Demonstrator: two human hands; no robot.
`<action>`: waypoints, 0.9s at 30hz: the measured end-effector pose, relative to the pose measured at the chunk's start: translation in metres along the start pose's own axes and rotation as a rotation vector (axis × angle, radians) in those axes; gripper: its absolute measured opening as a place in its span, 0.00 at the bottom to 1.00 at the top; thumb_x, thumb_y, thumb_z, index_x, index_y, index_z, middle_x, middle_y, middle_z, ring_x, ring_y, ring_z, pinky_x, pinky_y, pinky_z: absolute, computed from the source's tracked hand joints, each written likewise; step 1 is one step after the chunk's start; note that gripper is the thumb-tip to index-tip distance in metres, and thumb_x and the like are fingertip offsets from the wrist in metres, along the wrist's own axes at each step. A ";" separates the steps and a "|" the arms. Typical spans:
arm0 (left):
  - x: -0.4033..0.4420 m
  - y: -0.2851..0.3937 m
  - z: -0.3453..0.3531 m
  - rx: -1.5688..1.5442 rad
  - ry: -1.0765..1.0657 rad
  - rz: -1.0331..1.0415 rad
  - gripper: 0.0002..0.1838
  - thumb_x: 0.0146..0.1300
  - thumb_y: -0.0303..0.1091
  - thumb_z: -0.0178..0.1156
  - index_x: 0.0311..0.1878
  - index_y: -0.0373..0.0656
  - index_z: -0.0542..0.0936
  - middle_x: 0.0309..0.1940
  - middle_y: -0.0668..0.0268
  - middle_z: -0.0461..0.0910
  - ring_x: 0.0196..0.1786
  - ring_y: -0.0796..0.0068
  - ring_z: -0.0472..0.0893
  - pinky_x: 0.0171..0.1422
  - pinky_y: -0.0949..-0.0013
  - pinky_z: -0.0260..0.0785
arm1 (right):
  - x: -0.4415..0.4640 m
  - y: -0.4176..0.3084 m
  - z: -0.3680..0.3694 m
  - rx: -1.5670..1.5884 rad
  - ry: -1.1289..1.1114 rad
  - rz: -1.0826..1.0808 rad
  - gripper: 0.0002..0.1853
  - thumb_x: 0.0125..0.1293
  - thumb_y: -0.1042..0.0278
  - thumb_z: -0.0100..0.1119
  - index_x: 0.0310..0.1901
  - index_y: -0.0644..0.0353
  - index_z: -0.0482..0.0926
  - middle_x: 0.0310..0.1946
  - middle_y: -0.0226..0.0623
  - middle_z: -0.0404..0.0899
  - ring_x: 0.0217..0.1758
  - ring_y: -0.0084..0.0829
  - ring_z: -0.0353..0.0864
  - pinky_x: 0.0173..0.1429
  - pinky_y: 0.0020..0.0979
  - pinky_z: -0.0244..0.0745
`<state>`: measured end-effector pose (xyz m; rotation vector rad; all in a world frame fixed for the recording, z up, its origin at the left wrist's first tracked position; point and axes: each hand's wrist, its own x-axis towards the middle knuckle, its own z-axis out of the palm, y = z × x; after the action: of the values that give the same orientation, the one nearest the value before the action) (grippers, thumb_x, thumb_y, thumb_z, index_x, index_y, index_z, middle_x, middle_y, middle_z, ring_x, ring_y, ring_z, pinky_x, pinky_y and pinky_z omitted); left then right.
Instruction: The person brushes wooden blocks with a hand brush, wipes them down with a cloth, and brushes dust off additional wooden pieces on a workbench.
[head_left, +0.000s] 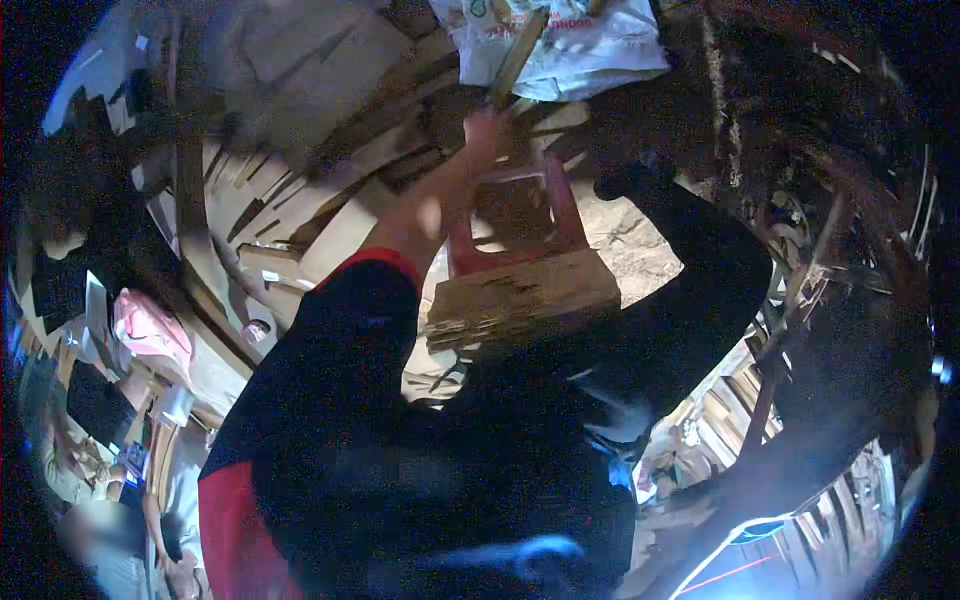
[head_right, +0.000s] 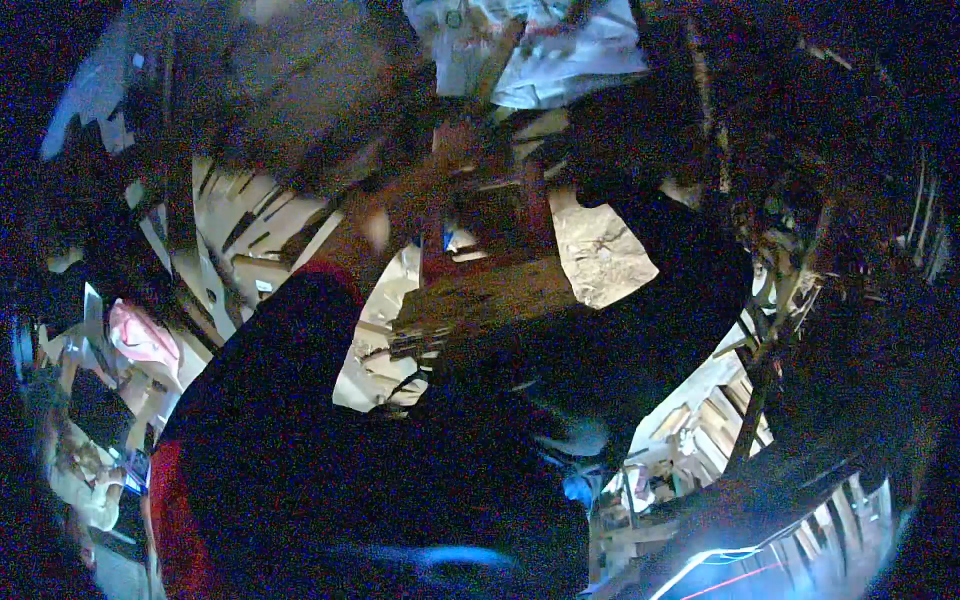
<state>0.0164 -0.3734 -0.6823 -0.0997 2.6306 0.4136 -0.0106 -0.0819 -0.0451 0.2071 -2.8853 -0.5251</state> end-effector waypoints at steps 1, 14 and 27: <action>-0.003 0.005 -0.023 0.013 -0.052 -0.001 0.16 0.67 0.51 0.63 0.51 0.56 0.89 0.49 0.55 0.85 0.52 0.57 0.87 0.45 0.49 0.81 | -0.004 -0.001 0.001 -0.003 -0.001 0.005 0.50 0.65 0.55 0.73 0.80 0.72 0.55 0.78 0.63 0.59 0.83 0.61 0.57 0.81 0.62 0.59; 0.054 0.019 0.077 -0.114 -0.321 -0.356 0.35 0.67 0.56 0.63 0.76 0.56 0.75 0.80 0.48 0.61 0.76 0.37 0.66 0.66 0.28 0.68 | 0.004 -0.007 0.014 -0.008 -0.025 0.053 0.47 0.63 0.62 0.69 0.80 0.70 0.57 0.78 0.61 0.61 0.82 0.57 0.59 0.80 0.59 0.61; 0.085 0.009 0.181 -0.335 -0.525 -0.555 0.48 0.64 0.63 0.64 0.84 0.56 0.62 0.88 0.49 0.38 0.84 0.29 0.47 0.77 0.22 0.53 | 0.006 -0.006 0.016 -0.035 -0.034 0.087 0.45 0.62 0.69 0.66 0.80 0.68 0.58 0.77 0.58 0.64 0.82 0.54 0.61 0.80 0.57 0.64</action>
<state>0.0202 -0.3089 -0.8719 -0.7072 1.8961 0.5806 -0.0196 -0.0832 -0.0603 0.0676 -2.8995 -0.5678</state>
